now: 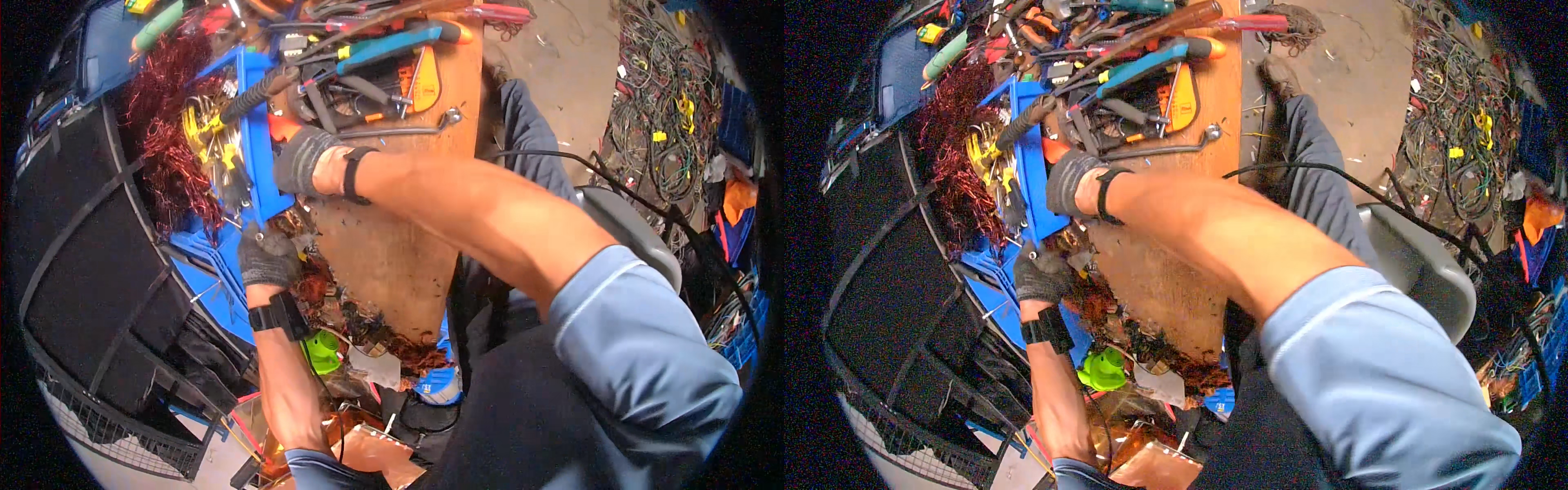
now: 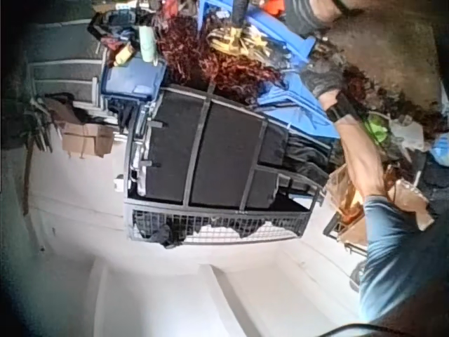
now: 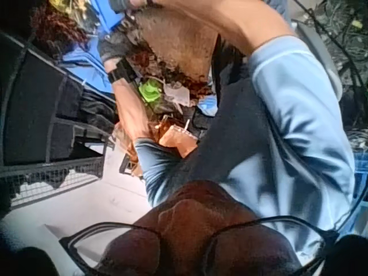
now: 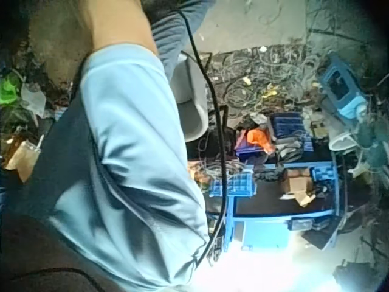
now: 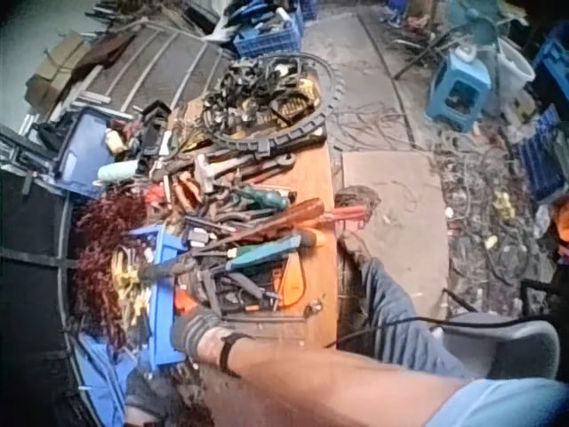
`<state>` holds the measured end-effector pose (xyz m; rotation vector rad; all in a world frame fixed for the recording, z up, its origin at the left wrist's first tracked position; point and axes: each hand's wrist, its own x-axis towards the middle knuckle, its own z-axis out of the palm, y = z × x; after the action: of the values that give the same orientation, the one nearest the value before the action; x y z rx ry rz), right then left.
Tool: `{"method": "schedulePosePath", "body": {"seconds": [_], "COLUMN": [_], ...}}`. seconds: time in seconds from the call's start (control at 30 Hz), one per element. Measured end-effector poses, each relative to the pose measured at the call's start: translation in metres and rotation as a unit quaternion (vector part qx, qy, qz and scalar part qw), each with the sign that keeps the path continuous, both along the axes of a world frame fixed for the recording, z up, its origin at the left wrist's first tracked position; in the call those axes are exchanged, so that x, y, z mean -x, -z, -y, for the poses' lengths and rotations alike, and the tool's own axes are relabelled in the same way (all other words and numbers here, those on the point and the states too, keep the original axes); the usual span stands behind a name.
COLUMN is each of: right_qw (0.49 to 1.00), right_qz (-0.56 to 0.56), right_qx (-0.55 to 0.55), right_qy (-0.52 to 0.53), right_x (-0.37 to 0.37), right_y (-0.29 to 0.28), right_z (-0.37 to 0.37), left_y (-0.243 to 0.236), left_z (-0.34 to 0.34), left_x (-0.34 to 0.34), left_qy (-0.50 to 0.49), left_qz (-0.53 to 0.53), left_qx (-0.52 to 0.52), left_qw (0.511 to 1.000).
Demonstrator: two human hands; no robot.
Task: Disassembling and removing small components from a circular mechanical housing using a screwdriver and pliers.
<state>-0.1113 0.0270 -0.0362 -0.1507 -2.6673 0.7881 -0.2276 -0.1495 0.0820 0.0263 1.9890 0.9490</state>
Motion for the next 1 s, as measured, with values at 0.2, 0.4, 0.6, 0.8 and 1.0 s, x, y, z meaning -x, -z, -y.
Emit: {"method": "schedulePosePath", "body": {"seconds": [0.2,0.4,0.6,0.8,1.0], "right_qw": [0.981,0.974,0.949,0.956,0.925], "right_qz": [-0.070,0.028,0.040,0.072,0.070], "right_qx": [0.140,0.180,0.252,0.243,0.341], "right_qy": [0.117,0.135,0.186,0.151,0.152], "right_x": [-0.054,-0.098,-0.126,-0.136,-0.124], "right_y": [-0.039,-0.046,-0.023,-0.016,-0.024], "right_z": [0.014,0.001,0.004,0.026,0.041], "left_y": [-0.006,-0.013,-0.017,-0.015,-0.017], "left_z": [-0.009,-0.022,-0.025,-0.027,-0.027], "left_x": [0.006,0.001,0.001,0.001,0.001], "left_qy": [-0.273,-0.319,-0.332,-0.333,-0.325], "left_qz": [0.196,0.235,0.216,0.176,0.179], "left_qx": [-0.049,-0.027,0.012,0.028,0.032], "left_qw": [0.940,0.918,0.918,0.926,0.928]}}
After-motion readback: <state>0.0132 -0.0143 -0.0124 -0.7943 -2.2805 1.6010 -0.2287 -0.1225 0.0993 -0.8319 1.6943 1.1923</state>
